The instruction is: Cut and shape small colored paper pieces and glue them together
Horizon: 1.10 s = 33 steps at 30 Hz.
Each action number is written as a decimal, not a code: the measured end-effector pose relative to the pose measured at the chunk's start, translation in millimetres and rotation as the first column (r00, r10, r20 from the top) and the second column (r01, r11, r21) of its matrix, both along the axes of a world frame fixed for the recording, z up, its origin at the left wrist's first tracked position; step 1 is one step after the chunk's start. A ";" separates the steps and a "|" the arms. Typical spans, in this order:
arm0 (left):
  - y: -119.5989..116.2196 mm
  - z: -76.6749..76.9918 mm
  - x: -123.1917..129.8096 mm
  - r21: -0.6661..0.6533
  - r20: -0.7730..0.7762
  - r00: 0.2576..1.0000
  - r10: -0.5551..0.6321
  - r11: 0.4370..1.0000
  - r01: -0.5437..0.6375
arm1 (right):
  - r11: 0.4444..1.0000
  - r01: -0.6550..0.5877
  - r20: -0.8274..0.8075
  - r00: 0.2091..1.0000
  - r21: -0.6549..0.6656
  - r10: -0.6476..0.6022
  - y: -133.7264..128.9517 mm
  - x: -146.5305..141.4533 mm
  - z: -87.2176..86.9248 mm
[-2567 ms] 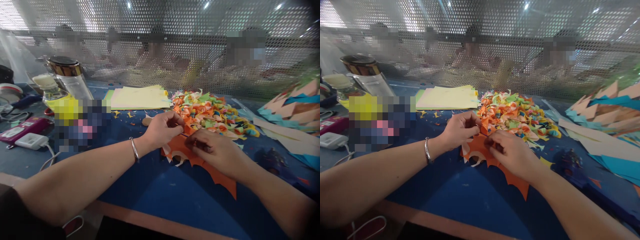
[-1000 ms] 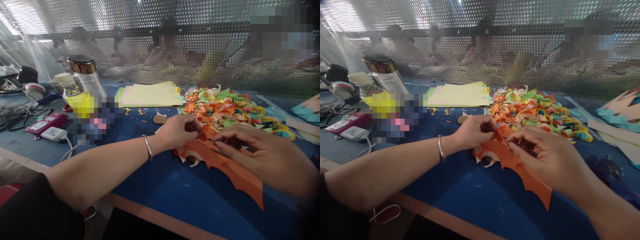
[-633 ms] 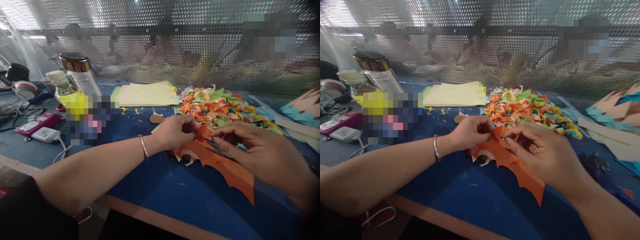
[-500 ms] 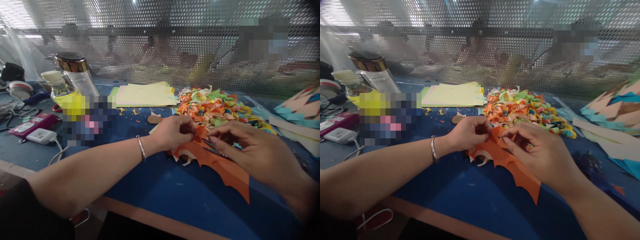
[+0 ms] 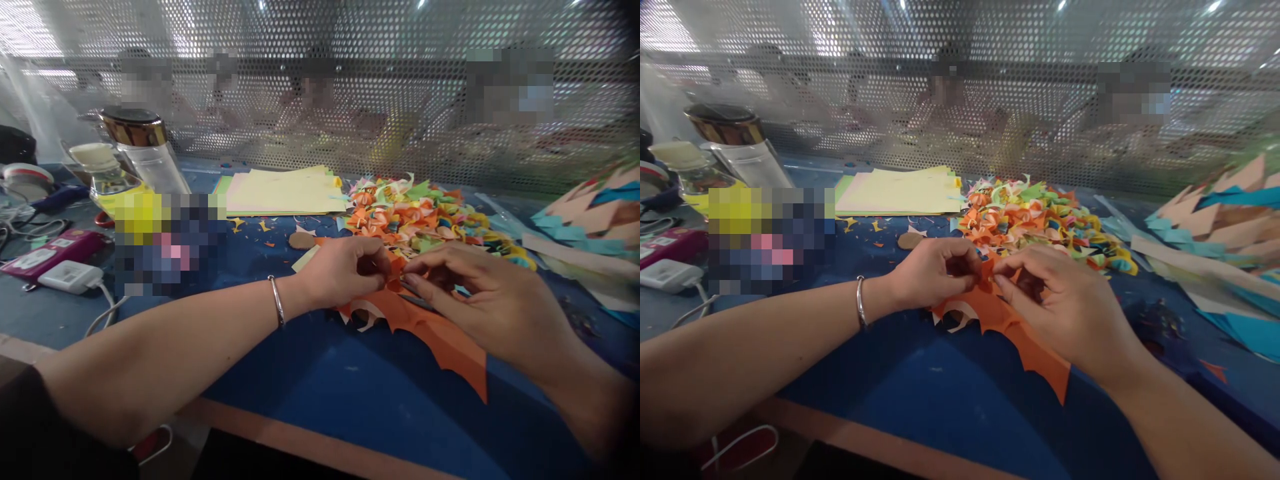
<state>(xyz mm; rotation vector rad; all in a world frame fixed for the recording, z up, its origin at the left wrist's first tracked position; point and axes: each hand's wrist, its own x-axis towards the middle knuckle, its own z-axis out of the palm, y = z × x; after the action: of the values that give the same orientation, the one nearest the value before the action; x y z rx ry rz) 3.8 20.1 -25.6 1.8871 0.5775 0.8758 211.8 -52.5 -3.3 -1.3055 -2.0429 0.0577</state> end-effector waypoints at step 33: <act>-4.9 5.4 -1.2 0.139 -0.067 0.989 0.132 0.983 -0.121 | 0.968 0.033 -0.254 0.962 -0.250 -0.098 3.8 -3.1 -3.6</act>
<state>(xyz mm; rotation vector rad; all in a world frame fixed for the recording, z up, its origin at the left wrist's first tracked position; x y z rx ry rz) 2.7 15.2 -20.3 2.0302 0.7064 0.9489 208.7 -48.6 -6.9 -1.4291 -1.8032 0.4428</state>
